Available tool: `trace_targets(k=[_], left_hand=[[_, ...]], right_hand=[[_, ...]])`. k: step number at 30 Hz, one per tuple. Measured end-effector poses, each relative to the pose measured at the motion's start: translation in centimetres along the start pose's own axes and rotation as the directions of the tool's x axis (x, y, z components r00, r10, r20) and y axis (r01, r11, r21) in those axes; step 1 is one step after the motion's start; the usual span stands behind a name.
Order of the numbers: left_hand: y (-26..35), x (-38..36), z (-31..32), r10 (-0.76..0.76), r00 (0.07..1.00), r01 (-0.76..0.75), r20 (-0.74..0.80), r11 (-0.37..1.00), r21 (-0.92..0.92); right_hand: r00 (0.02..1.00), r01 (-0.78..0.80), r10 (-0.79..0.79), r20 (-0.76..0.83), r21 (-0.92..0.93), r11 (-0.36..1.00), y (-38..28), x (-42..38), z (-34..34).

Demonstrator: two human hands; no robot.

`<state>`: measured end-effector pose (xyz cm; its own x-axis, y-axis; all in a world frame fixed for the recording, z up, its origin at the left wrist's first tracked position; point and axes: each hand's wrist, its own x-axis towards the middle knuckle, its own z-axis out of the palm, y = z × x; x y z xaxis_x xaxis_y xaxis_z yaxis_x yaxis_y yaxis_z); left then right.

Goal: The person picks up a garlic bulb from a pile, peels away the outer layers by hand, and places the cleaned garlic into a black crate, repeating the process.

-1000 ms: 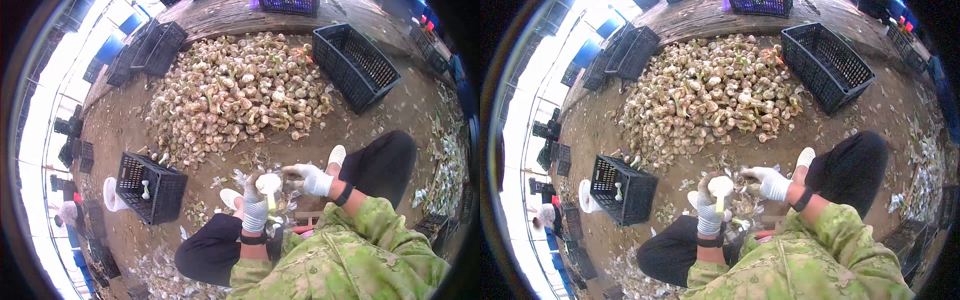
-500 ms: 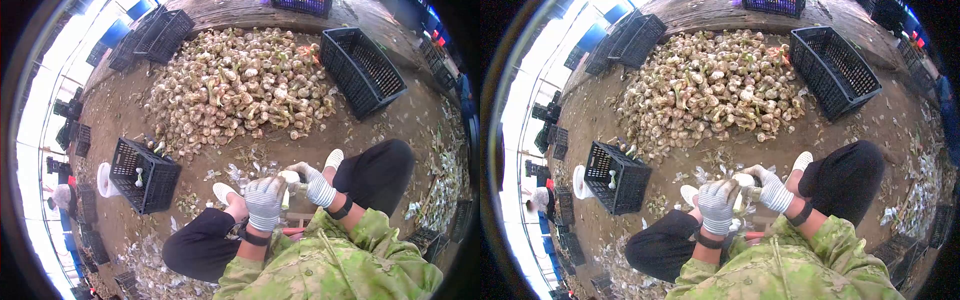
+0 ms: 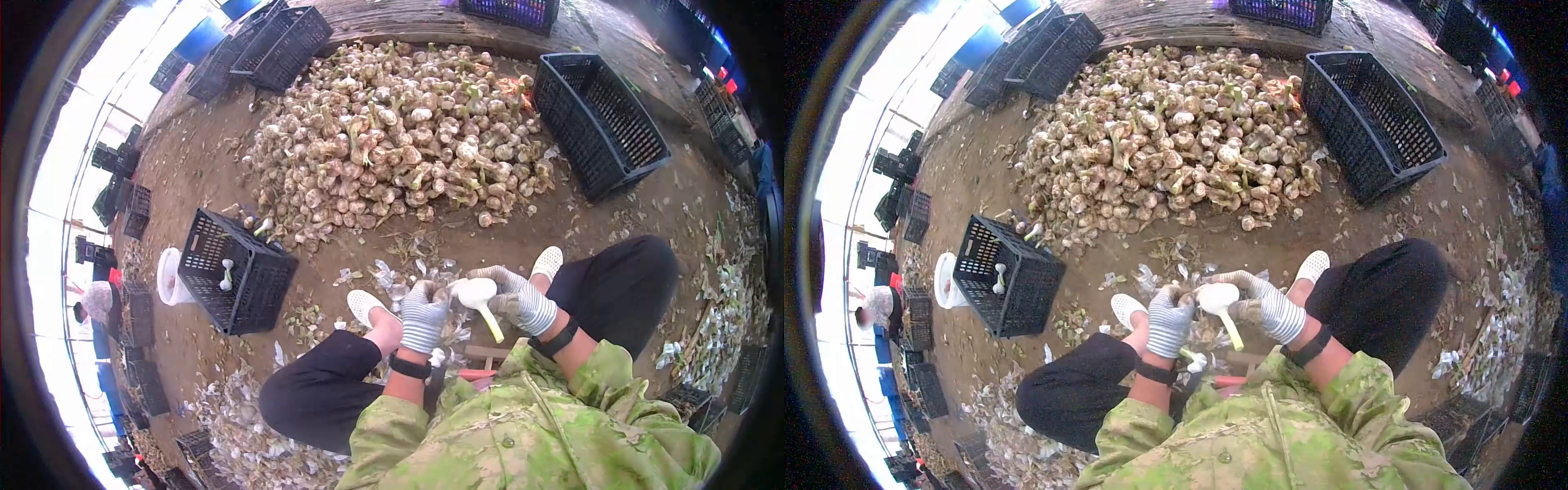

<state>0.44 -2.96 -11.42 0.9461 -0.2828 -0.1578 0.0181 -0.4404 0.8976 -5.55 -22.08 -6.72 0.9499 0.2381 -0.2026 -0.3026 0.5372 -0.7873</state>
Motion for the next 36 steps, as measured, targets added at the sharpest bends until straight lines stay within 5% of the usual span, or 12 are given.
trace_targets(k=[6, 8, 9, 11, 18, 20, 22, 26, 28, 30, 34, 36], left_hand=[[5.5, -0.3, -1.3, -0.145, 0.989, 0.117, 0.037, 0.595, -0.795], [6.5, -0.9, -1.0, -0.091, 0.995, 0.038, -0.031, 0.671, -0.741], [6.9, -0.8, -1.0, 0.157, 0.982, -0.188, -0.107, 0.89, -0.416], [7.9, -0.8, -0.9, 0.489, 0.87, -0.479, -0.065, 0.869, 0.122], [6.8, 0.1, -1.4, 0.119, 0.981, -0.162, -0.153, 0.935, -0.314], [4.1, 0.7, -3.0, -0.009, 1.0, 0.005, -0.008, 0.929, -0.37], [4.1, 0.9, -3.9, 0.297, 0.951, -0.307, 0.082, 0.9, 0.309], [10.0, -1.0, -2.4, 0.548, 0.837, -0.492, 0.005, 0.748, 0.446], [11.4, -1.2, -1.0, 0.471, 0.829, -0.519, 0.3, 0.849, 0.103], [8.2, -2.2, 1.6, 0.599, 0.762, -0.647, 0.244, 0.72, 0.253], [2.8, 1.9, -3.0, 0.088, 0.99, -0.038, 0.107, 0.914, -0.403], [1.4, 4.9, -9.9, 0.084, 0.984, -0.163, -0.156, 0.769, -0.618]], right_hand=[[0.998, -0.044, 0.041, 0.042, 0.06, 0.997, -0.2, 0.8, 0.3], [0.995, -0.09, 0.084, 0.059, 0.089, 0.992, -0.8, 0.5, 1.1], [0.995, -0.086, 0.079, 0.064, 0.121, 0.989, -1.2, 0.4, 2.1], [0.998, -0.03, 0.02, 0.061, 0.162, 0.986, 0.5, 0.4, 1.2], [0.96, -0.058, 0.154, -0.233, 0.372, 0.926, 3.0, 0.1, -1.6], [0.987, -0.138, 0.162, 0.0, 0.519, 0.844, 2.3, 0.1, -2.5], [0.99, -0.138, 0.095, 0.102, 0.604, 0.785, 3.3, 0.8, -3.3], [0.982, -0.102, -0.017, 0.188, 0.603, 0.791, 4.3, 0.6, -3.8], [0.976, -0.213, 0.089, 0.2, 0.769, 0.603, 3.7, 0.2, -2.7], [0.954, -0.164, 0.237, -0.185, 0.342, 0.925, 3.6, 0.4, -1.0], [0.968, -0.183, 0.247, -0.039, 0.56, 0.808, 4.0, 2.1, -1.4], [0.93, -0.226, 0.314, -0.189, 0.379, 0.897, 3.7, 2.7, -1.8]])
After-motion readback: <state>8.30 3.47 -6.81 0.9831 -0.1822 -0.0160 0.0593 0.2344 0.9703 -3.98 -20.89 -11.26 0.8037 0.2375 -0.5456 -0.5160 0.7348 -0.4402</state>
